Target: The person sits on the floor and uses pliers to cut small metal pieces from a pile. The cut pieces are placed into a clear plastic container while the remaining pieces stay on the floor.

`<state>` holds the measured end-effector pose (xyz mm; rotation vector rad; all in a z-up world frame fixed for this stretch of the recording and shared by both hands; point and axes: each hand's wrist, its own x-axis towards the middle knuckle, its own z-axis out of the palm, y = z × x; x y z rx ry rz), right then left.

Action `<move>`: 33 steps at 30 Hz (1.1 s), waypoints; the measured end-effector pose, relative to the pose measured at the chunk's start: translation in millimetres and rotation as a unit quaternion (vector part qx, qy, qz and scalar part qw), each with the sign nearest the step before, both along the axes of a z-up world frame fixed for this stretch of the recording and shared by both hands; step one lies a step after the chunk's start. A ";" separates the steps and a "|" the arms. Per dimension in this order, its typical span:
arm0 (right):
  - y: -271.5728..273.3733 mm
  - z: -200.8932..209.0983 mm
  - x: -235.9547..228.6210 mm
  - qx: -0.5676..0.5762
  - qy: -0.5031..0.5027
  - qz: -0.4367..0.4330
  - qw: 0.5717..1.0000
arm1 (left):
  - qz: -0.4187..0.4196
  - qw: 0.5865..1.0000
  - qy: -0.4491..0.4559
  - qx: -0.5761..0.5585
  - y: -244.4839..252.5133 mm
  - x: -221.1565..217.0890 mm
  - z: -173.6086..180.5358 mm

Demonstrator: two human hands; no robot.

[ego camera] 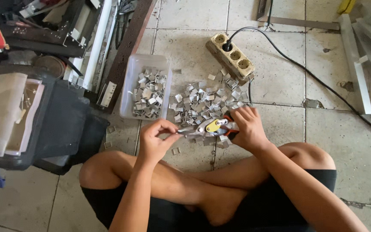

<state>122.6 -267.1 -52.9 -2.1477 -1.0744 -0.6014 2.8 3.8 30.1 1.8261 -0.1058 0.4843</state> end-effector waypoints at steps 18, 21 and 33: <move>-8.2 -8.7 10.8 -0.057 -0.006 -0.069 0.996 | 0.346 0.857 0.208 0.320 79.6 64.8 -120.3; -14.3 -21.8 20.8 -0.065 0.007 -0.063 0.996 | 0.321 0.876 0.166 0.318 68.6 58.9 -93.2; -33.4 -13.2 35.5 -0.067 0.153 -0.180 0.969 | -0.014 0.859 0.191 0.475 -29.0 47.1 -180.3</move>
